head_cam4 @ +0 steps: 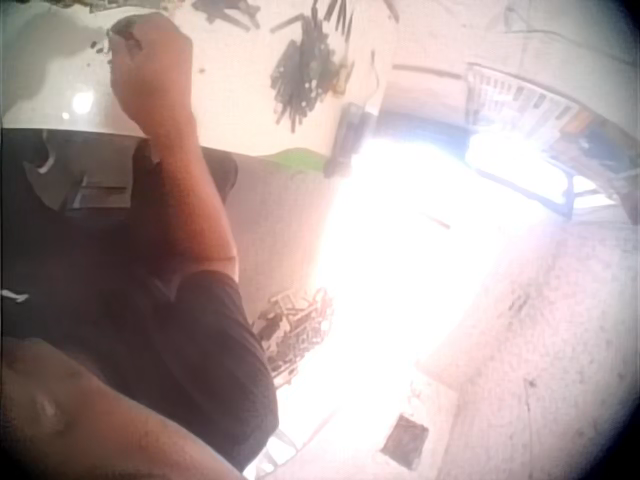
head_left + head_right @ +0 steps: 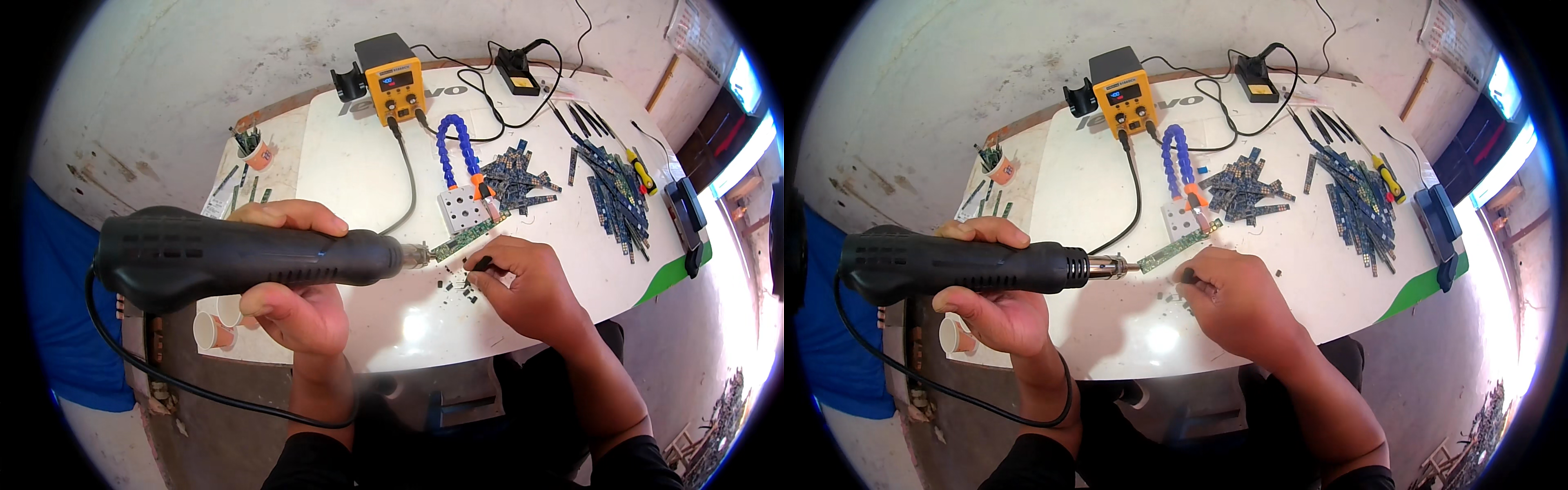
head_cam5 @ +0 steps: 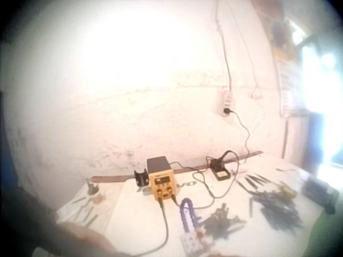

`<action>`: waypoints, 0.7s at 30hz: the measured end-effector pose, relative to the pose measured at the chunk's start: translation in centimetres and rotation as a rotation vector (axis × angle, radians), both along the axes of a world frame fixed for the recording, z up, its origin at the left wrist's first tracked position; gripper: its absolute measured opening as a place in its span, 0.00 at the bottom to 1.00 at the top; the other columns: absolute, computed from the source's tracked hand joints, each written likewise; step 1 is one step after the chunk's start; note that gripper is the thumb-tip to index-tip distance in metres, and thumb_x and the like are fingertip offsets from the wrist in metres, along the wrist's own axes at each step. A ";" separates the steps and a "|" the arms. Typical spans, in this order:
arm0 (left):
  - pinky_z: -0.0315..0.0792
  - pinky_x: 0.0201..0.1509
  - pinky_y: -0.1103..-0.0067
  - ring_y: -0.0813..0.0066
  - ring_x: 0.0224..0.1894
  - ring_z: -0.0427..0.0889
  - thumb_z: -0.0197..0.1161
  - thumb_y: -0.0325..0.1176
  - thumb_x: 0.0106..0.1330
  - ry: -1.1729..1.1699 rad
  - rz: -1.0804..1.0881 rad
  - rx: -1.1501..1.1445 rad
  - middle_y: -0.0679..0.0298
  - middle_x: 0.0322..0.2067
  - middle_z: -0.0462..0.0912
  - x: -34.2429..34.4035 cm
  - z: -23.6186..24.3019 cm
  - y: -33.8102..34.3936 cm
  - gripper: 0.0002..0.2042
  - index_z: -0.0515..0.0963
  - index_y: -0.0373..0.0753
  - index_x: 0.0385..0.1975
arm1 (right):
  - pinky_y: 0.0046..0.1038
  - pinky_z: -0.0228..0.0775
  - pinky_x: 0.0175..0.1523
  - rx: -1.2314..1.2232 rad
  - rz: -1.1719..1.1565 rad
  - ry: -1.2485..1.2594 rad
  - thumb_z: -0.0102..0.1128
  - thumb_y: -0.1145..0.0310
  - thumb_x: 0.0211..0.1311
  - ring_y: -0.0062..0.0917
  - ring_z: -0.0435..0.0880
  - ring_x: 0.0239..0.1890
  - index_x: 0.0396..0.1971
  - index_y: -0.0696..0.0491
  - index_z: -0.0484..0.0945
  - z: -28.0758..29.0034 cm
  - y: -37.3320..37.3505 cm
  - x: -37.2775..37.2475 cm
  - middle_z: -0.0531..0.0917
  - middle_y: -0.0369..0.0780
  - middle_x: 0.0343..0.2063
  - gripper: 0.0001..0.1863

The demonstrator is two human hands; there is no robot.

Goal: The person uses a hot air gun and tweezers to remove small electronic components from a circuit board. They heat the components and lift them off, placing them on the table.

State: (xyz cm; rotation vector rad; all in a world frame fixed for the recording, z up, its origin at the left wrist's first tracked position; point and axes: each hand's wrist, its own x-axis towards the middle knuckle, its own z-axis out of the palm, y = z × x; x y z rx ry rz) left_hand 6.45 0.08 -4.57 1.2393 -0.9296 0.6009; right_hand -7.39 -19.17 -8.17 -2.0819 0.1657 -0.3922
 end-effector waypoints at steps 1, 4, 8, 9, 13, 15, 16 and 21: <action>0.68 0.39 0.79 0.70 0.32 0.77 0.38 0.65 0.76 -0.008 0.001 0.015 0.58 0.40 0.72 0.1 0.0 0.1 0.35 0.65 0.30 0.50 | 0.32 0.73 0.37 -0.019 0.005 -0.015 0.65 0.78 0.56 0.38 0.81 0.29 0.32 0.60 0.83 -0.1 0.0 0.0 0.81 0.46 0.27 0.04; 0.68 0.38 0.79 0.70 0.32 0.77 0.38 0.65 0.76 -0.016 -0.008 0.037 0.58 0.40 0.72 0.1 0.0 0.3 0.35 0.64 0.30 0.50 | 0.32 0.74 0.37 -0.061 -0.016 0.002 0.66 0.78 0.56 0.39 0.81 0.29 0.32 0.60 0.83 0.3 -0.1 0.0 0.81 0.46 0.27 0.04; 0.68 0.39 0.79 0.69 0.33 0.77 0.37 0.65 0.76 -0.017 0.003 0.054 0.57 0.42 0.72 0.1 -0.1 0.3 0.35 0.64 0.29 0.51 | 0.24 0.74 0.36 -0.067 -0.037 -0.006 0.67 0.80 0.55 0.25 0.82 0.28 0.34 0.61 0.85 0.8 -0.4 -0.1 0.85 0.43 0.29 0.06; 0.68 0.40 0.79 0.69 0.33 0.78 0.37 0.65 0.76 -0.027 0.023 0.072 0.57 0.43 0.71 0.2 -0.1 0.4 0.35 0.63 0.29 0.51 | 0.24 0.74 0.36 -0.082 -0.026 0.013 0.67 0.80 0.55 0.25 0.82 0.27 0.34 0.61 0.85 0.7 -0.4 -0.2 0.85 0.43 0.29 0.06; 0.69 0.41 0.78 0.68 0.35 0.79 0.37 0.65 0.76 -0.023 0.008 0.057 0.58 0.44 0.71 0.2 -0.1 0.4 0.35 0.63 0.29 0.52 | 0.24 0.74 0.36 -0.124 0.008 0.022 0.67 0.80 0.54 0.25 0.82 0.27 0.33 0.60 0.85 0.6 -0.7 -0.3 0.85 0.43 0.28 0.06; 0.70 0.40 0.79 0.68 0.36 0.79 0.38 0.64 0.77 -0.022 -0.026 0.049 0.58 0.44 0.71 0.2 -0.1 0.4 0.35 0.63 0.30 0.52 | 0.26 0.74 0.36 -0.126 0.015 0.004 0.67 0.79 0.54 0.29 0.82 0.27 0.33 0.60 0.85 0.6 -0.8 -0.3 0.84 0.44 0.27 0.05; 0.71 0.40 0.79 0.68 0.36 0.80 0.38 0.64 0.76 -0.013 -0.038 0.027 0.58 0.45 0.72 0.2 -0.2 0.3 0.34 0.63 0.30 0.53 | 0.29 0.74 0.36 -0.122 0.016 0.001 0.67 0.78 0.55 0.34 0.82 0.27 0.33 0.59 0.85 0.7 -0.8 -0.3 0.83 0.44 0.27 0.05; 0.75 0.40 0.79 0.68 0.38 0.81 0.40 0.64 0.76 0.004 -0.084 -0.007 0.59 0.47 0.72 0.3 -0.5 0.0 0.34 0.63 0.31 0.54 | 0.27 0.74 0.34 -0.036 -0.044 -0.014 0.67 0.77 0.55 0.31 0.81 0.25 0.32 0.58 0.84 1.5 -0.6 -0.5 0.81 0.43 0.25 0.04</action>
